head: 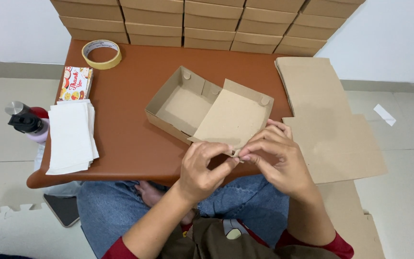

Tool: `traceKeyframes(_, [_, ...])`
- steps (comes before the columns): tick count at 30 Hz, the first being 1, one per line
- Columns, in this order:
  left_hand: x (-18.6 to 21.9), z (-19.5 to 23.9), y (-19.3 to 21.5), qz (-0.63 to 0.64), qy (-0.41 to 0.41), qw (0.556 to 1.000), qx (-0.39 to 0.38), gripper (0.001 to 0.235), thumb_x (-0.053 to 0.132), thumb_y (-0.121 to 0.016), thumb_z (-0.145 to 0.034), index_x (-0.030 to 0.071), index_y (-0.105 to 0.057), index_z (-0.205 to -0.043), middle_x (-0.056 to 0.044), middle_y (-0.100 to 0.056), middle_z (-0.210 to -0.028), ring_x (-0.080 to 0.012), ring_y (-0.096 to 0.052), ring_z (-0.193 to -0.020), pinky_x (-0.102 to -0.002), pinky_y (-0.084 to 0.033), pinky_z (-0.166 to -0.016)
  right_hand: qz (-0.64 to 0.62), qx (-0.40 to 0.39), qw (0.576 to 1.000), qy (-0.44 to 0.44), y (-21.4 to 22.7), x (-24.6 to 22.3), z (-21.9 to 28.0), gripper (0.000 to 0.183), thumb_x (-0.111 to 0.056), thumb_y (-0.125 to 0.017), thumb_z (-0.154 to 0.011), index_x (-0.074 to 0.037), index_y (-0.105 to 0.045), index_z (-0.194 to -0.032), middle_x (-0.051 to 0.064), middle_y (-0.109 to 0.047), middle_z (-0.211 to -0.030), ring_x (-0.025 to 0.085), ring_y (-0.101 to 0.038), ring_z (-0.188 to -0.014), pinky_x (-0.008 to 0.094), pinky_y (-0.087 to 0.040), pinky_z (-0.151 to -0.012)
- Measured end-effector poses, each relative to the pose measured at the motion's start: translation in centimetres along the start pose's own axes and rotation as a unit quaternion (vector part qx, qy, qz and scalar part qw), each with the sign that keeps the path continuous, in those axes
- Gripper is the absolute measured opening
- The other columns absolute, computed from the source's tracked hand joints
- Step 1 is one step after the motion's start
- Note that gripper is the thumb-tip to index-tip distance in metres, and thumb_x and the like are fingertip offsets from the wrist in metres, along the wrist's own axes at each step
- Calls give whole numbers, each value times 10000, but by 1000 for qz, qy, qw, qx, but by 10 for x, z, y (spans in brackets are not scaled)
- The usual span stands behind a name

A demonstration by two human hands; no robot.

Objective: Assembling a small cardboard box by folding a flat template along pre-scored lines and placing a card inside.

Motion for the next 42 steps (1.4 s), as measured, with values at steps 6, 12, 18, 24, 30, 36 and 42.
traceKeyframes(6, [-8, -19, -5, 124, 87, 985, -85, 69, 15, -701, -920, 20, -683, -853, -115, -731, -914, -314, -733, -778, -434, -612, -672, -17, 42, 998, 32, 2, 0, 2, 114, -101, -831, -792, -138, -768, -881, -1, -726, -752, 220, -667, -808, 521, -340, -1096])
traceKeyframes(12, [-18, -17, -4, 136, 144, 977, -84, 44, 14, -723, -874, 50, -700, -881, -94, -715, -952, -307, -727, -818, -462, -621, -735, 49, 6, 996, 69, 0, -6, 7, 423, -336, -898, -708, -119, -739, -1033, 69, -719, -965, 304, -657, -1042, 637, -253, -1150])
traceKeyframes(18, [-17, -28, -4, 226, 147, 957, -108, 182, 82, -700, -913, 13, -708, -1080, -139, -722, -937, -353, -726, -880, -592, -497, -1001, 25, 11, 997, 67, 0, -14, 3, 147, -112, -823, -800, -117, -759, -932, 31, -715, -845, 251, -697, -962, 571, -297, -1150])
traceKeyframes(24, [-26, -32, -9, 232, 177, 948, -128, 120, 73, -704, -922, 41, -726, -1036, -95, -718, -845, -316, -731, -819, -571, -494, -1021, 26, 6, 998, 48, -1, -20, -1, 128, -84, -779, -827, -118, -757, -948, 36, -725, -842, 268, -700, -992, 577, -244, -1165])
traceKeyframes(30, [-25, -36, -7, 149, 170, 963, -150, 84, 131, -686, -949, 98, -720, -1017, -48, -696, -835, -260, -701, -830, -537, -388, -1076, 104, 13, 994, 23, -2, -13, 2, 65, -166, -778, -853, -142, -718, -853, 35, -683, -936, 272, -645, -1103, 591, -185, -1184])
traceKeyframes(36, [-30, -22, -19, 157, 191, 954, -170, 259, 114, -720, -921, 75, -657, -1169, -47, -730, -881, -240, -706, -858, -575, -348, -1109, 233, -7, 971, 56, -11, -16, 4, 62, -181, -702, -904, -165, -672, -853, 13, -666, -976, 253, -616, -1156, 585, -183, -1188])
traceKeyframes(42, [-45, -33, 18, -93, 97, 964, -229, 357, 272, -758, -890, 95, -678, -1190, -95, -700, -1128, -247, -642, -1120, -661, -179, -1144, 331, -18, 944, 8, -2, 11, 5, 50, -92, -702, -895, -138, -682, -898, 42, -625, -1106, 337, -524, -1301, 643, -263, -1174])
Point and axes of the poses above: each hand's wrist, its own z-axis away from the middle knuckle, its own y-axis out of the back of the hand, x = y × z, the point moved 10 cm from there along -z, towards the middle knuckle
